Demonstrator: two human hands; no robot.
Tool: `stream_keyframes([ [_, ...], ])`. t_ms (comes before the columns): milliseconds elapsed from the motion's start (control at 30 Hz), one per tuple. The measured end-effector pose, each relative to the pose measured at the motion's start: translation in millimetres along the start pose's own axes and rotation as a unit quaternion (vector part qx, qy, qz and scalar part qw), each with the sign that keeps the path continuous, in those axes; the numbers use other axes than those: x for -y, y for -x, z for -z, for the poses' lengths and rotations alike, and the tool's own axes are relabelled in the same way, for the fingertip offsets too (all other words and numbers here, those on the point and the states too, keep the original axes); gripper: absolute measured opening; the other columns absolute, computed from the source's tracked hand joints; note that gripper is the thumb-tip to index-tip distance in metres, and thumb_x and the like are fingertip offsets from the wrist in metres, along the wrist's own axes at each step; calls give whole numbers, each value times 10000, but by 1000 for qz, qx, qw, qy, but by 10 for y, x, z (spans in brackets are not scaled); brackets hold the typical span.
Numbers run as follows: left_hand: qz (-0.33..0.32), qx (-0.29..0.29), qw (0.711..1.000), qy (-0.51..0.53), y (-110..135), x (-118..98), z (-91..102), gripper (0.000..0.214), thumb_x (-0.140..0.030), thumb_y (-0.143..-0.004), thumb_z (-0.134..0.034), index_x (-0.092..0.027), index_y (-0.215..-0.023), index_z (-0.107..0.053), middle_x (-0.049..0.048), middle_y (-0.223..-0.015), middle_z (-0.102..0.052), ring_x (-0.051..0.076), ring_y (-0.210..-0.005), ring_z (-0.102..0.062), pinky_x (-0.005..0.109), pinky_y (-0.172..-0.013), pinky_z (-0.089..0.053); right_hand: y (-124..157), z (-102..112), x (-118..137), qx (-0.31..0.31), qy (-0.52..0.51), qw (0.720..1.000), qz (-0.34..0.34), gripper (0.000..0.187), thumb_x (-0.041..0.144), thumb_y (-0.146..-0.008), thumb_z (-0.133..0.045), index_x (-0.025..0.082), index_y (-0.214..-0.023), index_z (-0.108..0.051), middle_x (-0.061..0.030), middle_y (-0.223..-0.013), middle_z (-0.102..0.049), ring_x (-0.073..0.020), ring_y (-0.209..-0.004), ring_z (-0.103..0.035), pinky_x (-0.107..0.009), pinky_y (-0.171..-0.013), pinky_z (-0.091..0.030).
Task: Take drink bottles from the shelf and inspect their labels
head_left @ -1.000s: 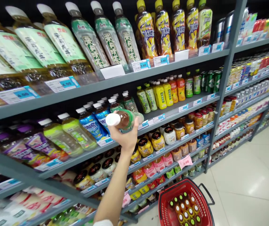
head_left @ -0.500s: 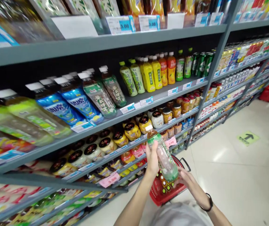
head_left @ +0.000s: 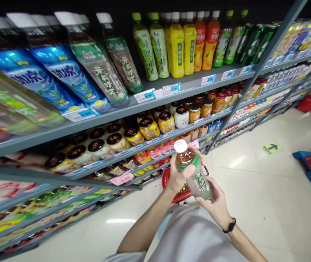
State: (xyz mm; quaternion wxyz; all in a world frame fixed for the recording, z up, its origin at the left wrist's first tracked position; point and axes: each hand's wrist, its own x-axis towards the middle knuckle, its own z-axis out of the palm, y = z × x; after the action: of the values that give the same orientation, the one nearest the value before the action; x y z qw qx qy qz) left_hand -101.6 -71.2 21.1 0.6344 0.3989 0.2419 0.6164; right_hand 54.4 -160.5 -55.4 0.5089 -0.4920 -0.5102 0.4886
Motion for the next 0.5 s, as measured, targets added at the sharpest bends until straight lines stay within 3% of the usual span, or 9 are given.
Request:
stream_keyframes([
  [100,-30,13,999,8,38,-21,-7,612,-530,-764,-851,-216,-1218,-587,132,-1115,-709,317,-1025,-717,430,-852,-596,-17,19,58,-49,77,993,71,650,312,-762,-917,242,-1321,-592,-102,-1232,-651,-270,-1130,-660,-399,-981,-580],
  [200,-33,0,999,13,77,4,-24,538,-420,-793,-853,-222,-1206,-571,111,-1109,-706,293,-1031,-711,429,-903,-579,-66,51,91,-121,154,966,170,650,266,-746,-916,248,-1292,-563,-76,-1147,-580,-255,-1069,-622,-386,-904,-569],
  [300,-26,-19,999,27,84,23,-59,528,-410,-782,-851,-226,-1186,-564,90,-1052,-695,282,-987,-712,433,-898,-581,-91,74,100,-135,201,942,232,665,240,-746,-904,262,-1294,-528,-65,-1126,-563,-252,-1044,-606,-392,-883,-553],
  [400,-14,-9,997,71,54,-10,-79,564,-449,-736,-867,-230,-1154,-558,80,-999,-677,279,-936,-711,424,-842,-596,-57,83,108,-96,205,953,203,715,300,-736,-918,263,-1329,-521,-81,-1162,-593,-269,-1061,-628,-401,-891,-563],
  [500,12,20,994,105,5,-88,-63,622,-494,-689,-884,-225,-1158,-576,100,-997,-676,289,-929,-710,407,-790,-606,8,114,125,6,112,990,80,704,523,-820,-836,241,-1393,-539,-130,-1257,-656,-317,-1150,-666,-445,-958,-576],
])
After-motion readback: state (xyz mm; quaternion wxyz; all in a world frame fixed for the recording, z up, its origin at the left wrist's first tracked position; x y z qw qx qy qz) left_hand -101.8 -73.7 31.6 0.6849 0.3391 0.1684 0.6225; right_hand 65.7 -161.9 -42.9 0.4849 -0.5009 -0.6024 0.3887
